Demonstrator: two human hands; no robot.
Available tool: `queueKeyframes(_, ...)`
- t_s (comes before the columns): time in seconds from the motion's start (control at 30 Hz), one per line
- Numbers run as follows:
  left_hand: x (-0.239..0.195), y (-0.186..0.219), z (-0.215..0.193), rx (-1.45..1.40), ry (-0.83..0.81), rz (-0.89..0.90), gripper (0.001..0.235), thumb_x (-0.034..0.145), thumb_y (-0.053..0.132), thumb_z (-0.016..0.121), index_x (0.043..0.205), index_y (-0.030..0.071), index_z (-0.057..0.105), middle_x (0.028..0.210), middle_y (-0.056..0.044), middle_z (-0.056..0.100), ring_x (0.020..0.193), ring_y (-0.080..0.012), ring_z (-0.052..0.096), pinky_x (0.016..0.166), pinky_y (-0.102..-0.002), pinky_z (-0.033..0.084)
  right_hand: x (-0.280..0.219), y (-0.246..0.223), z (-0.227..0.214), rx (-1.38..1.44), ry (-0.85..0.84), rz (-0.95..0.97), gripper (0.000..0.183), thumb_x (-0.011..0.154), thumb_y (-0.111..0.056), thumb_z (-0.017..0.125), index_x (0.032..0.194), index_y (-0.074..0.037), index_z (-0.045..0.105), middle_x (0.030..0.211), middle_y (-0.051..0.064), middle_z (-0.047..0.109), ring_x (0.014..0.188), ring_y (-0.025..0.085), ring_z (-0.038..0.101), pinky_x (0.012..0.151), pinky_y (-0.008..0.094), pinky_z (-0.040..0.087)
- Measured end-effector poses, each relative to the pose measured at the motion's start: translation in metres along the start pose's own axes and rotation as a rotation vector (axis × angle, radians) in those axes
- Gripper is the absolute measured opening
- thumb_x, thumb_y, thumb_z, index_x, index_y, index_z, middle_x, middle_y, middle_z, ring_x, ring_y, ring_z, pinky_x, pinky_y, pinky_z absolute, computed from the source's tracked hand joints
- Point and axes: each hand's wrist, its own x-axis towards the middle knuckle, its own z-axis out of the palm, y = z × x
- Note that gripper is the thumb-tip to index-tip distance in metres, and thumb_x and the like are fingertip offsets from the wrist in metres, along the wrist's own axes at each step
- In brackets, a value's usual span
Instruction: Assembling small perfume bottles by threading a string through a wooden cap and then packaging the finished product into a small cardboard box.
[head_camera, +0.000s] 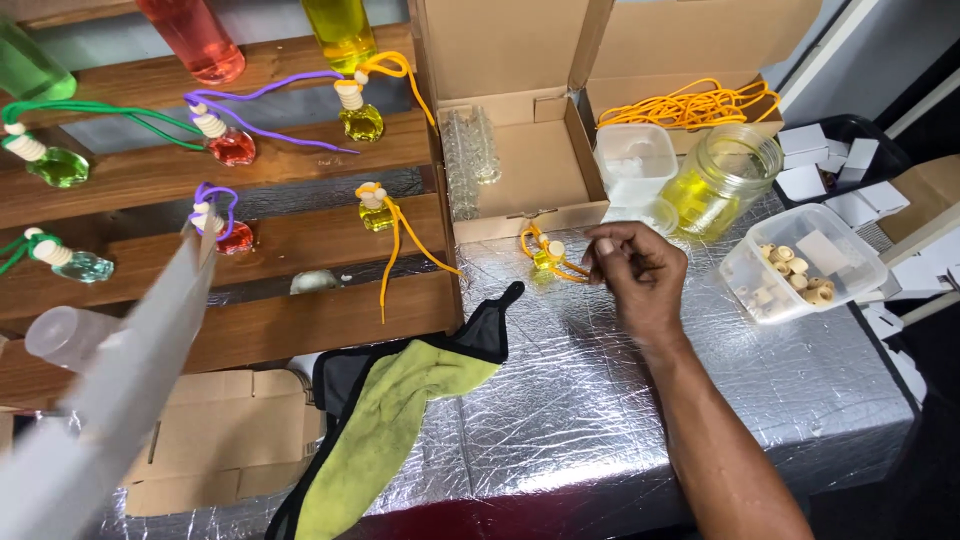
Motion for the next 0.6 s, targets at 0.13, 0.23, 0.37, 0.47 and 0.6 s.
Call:
queueKeyframes(0.13,-0.083,0.203,0.256,0.177,0.102,0.674,0.014,0.098,0.018,0.064,0.087,0.012,0.068,0.086,-0.008,0.069,0.081,-0.0286,0.071,0.066,-0.036,0.056,-0.002,-0.015,-0.001,0.775,-0.505,0.295,0.068,0.096,-0.055,0.060,0.119,0.009,0.064,0.085,0.026,0.073,0.063,0.022,0.073,0.046,0.023,0.059)
queueKeyframes(0.23,-0.092,0.347,0.397,0.298,0.150,1.193,0.012,0.099,0.015,0.063,0.094,0.013,0.074,0.097,-0.005,0.076,0.093,-0.0259,0.078,0.072,-0.032,0.063,-0.027,0.022,-0.005,1.014,-0.634,0.370,0.101,0.083,-0.079,0.063,0.129,0.011,0.061,0.079,0.022,0.072,0.062,0.018,0.071,0.046,0.020,0.059)
queueKeyframes(0.37,-0.076,0.365,0.475,0.472,0.095,1.394,0.011,0.100,0.013,0.067,0.089,0.015,0.070,0.089,-0.001,0.071,0.094,-0.0223,0.077,0.073,-0.028,0.062,-0.047,0.061,-0.025,0.880,-0.407,0.506,0.069,0.088,-0.040,0.073,0.137,0.006,0.055,0.071,0.023,0.073,0.045,0.018,0.071,0.044,0.032,0.066)
queueKeyframes(0.47,-0.062,0.368,0.486,0.434,-0.076,1.335,0.026,0.103,0.028,0.063,0.081,0.015,0.062,0.087,0.000,0.064,0.091,-0.0273,0.069,0.067,-0.034,0.058,-0.011,-0.007,-0.004,0.624,-0.056,0.723,0.061,0.079,-0.008,0.075,0.138,-0.004,0.060,0.101,0.026,0.074,0.084,0.041,0.076,0.078,0.060,0.062)
queueKeyframes(0.6,-0.047,0.383,0.484,0.151,-0.136,0.999,0.027,0.093,0.038,0.070,0.097,0.011,0.067,0.110,-0.011,0.071,0.105,-0.0407,0.068,0.087,-0.049,0.057,0.000,-0.015,-0.005,0.539,0.034,0.717,0.056,0.079,-0.007,0.080,0.132,-0.005,0.061,0.097,0.023,0.073,0.085,0.038,0.076,0.079,0.058,0.062)
